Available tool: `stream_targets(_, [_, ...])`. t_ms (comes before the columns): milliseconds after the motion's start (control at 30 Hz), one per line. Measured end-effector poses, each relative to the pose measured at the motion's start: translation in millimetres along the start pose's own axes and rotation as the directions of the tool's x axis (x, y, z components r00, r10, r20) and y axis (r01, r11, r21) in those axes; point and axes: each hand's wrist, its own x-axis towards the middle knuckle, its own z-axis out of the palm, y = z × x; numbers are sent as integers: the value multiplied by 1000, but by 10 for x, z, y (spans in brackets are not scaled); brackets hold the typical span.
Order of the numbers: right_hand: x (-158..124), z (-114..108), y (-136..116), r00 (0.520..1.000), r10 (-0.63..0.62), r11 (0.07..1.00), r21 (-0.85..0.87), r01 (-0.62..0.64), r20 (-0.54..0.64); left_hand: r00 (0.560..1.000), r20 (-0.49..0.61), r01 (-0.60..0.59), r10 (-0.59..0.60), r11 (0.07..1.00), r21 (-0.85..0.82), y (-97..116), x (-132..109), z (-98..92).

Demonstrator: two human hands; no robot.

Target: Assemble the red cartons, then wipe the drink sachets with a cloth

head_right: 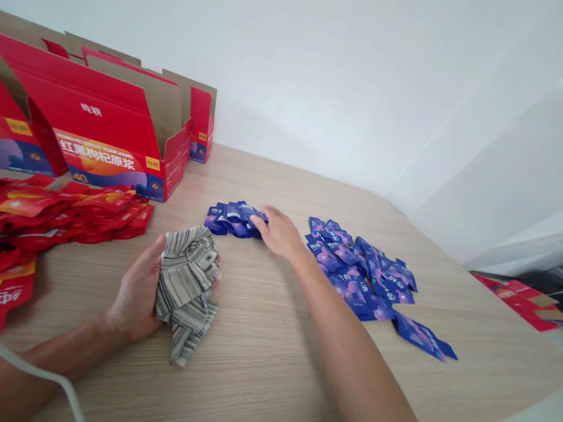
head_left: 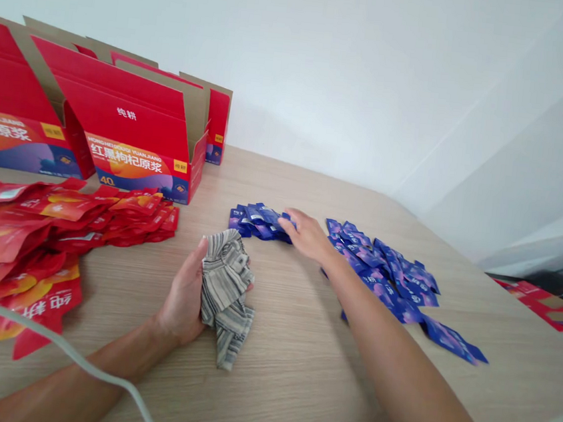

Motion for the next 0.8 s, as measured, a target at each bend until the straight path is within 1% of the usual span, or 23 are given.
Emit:
stream_targets(67, [-103, -139, 291, 986, 166, 981, -106, -163, 13, 1000, 7, 4, -4, 1000, 13, -17, 8, -1])
stream_targets(133, [-200, -224, 583, 944, 323, 929, -211, -303, 70, 1000, 1, 9, -9, 1000, 27, -33, 10, 8])
stream_targets(167, [-245, -238, 707, 919, 380, 904, -254, -344, 107, 1000, -6, 9, -9, 999, 35, -38, 10, 15])
stream_targets(233, [-321, -219, 884, 880, 443, 870, -316, -378, 169, 1000, -20, 6, -5, 999, 53, -43, 7, 26])
stream_targets(267, [-351, -193, 933, 871, 455, 863, -333, -380, 186, 1000, -23, 6, -5, 998, 66, -42, 4, 31])
stream_targets(333, [-393, -137, 965, 867, 457, 859, -350, -373, 197, 1000, -26, 7, -5, 995, 97, -35, -4, 38])
stream_targets(433, [-432, -100, 924, 878, 448, 860, -349, -371, 171, 1000, -9, 5, -4, 992, 124, -21, -24, 48])
stream_targets(533, [-483, -167, 866, 891, 440, 866, -318, -387, 115, 1000, -14, 13, -11, 993, 115, -17, -44, 52])
stream_targets(633, [-558, -287, 757, 905, 426, 878, -246, -411, 11, 1000, -14, 12, -11, 996, 89, -28, -37, 38])
stream_targets(667, [-586, -313, 683, 908, 417, 882, -229, -413, -32, 1000, -2, 6, -6, 997, 76, -34, -27, 29])
stream_targets(700, [-613, -322, 581, 915, 396, 897, -178, -404, -82, 1000, 13, -1, 0, 998, 64, -42, -16, 22])
stream_targets(733, [-639, -309, 448, 921, 368, 925, -56, -377, -130, 1000, 26, -9, 8, 999, 51, -51, -6, 16])
stream_targets(767, [-664, -273, 286, 928, 335, 939, 144, -314, -162, 999, 33, -14, 13, 999, 38, -61, 1, 15])
stream_targets(800, [-687, -215, 97, 937, 300, 893, 398, -209, -181, 999, 34, -11, 10, 1000, 26, -72, 2, 20])
